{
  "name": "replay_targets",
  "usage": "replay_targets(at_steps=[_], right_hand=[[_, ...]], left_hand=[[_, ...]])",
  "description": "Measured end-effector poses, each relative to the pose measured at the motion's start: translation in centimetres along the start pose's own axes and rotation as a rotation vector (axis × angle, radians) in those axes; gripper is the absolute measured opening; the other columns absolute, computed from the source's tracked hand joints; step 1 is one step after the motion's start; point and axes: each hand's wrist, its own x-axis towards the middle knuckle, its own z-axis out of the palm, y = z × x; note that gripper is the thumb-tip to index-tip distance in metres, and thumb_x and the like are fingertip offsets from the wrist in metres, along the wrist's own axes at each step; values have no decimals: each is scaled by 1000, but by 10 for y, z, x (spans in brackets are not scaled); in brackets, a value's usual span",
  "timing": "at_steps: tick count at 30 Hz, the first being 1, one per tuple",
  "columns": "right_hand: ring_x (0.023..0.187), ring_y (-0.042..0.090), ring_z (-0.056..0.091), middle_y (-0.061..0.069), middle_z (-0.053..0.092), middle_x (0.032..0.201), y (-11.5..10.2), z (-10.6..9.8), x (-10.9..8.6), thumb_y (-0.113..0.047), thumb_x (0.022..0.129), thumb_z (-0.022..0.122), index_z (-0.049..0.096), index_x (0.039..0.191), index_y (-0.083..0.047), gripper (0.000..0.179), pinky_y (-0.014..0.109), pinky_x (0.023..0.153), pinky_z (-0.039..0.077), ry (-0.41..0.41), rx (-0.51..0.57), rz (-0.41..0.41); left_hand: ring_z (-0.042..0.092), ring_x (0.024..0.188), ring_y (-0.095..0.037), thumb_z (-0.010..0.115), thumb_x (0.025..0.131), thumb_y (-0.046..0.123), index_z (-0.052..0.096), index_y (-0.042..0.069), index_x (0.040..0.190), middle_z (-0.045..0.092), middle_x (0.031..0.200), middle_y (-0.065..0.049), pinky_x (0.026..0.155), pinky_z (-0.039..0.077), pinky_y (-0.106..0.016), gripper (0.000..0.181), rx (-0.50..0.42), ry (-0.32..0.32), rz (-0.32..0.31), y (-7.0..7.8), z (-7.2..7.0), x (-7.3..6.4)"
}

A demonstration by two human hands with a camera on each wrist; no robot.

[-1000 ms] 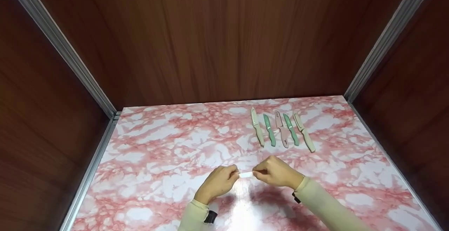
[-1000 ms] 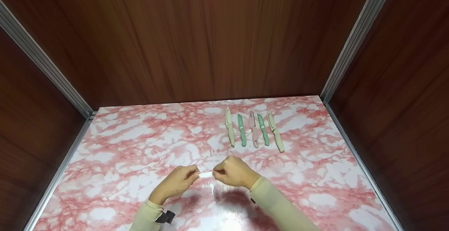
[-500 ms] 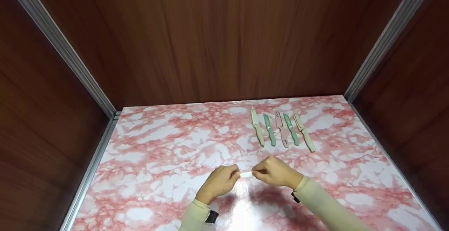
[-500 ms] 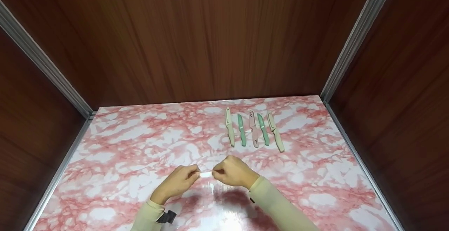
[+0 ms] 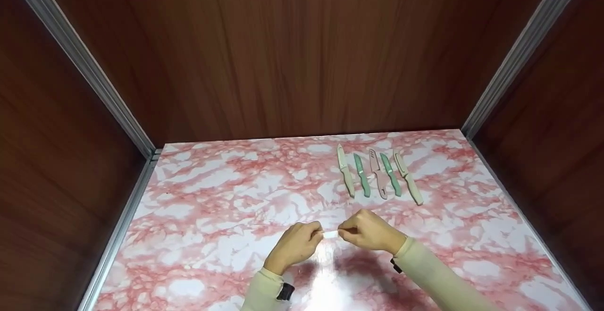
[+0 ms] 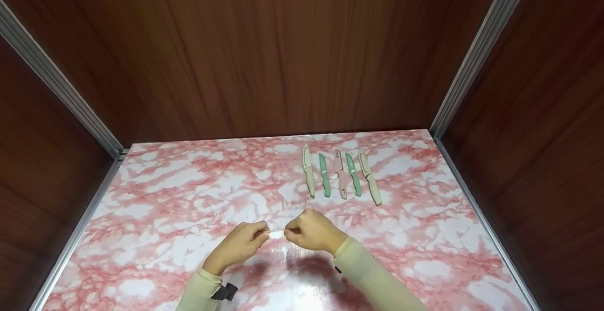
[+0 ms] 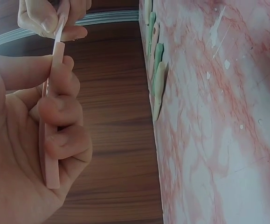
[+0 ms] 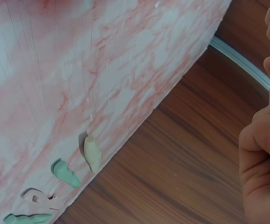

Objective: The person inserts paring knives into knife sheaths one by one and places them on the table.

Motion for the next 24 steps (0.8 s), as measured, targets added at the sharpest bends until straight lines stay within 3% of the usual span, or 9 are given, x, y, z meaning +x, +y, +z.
replay_targets(at_steps=[14,24], right_hand=[[48,-8,28,-16,40,53,-2,-1,3,-6,85,62,62,65,-17,23,10,46,26,5,-7,-2],[48,-8,29,-15,42,53,-3,1,5,-5,84,62,65,68,-15,20,10,45,27,9,5,-22]], left_hand=[[37,50,-3,51,96,17,59,14,79,43,60,11,49,33,-22,18,42,21,19,3,-1,2],[34,50,-4,51,97,16,59,15,80,41,60,11,48,31,-22,18,13,6,8,3,0,4]])
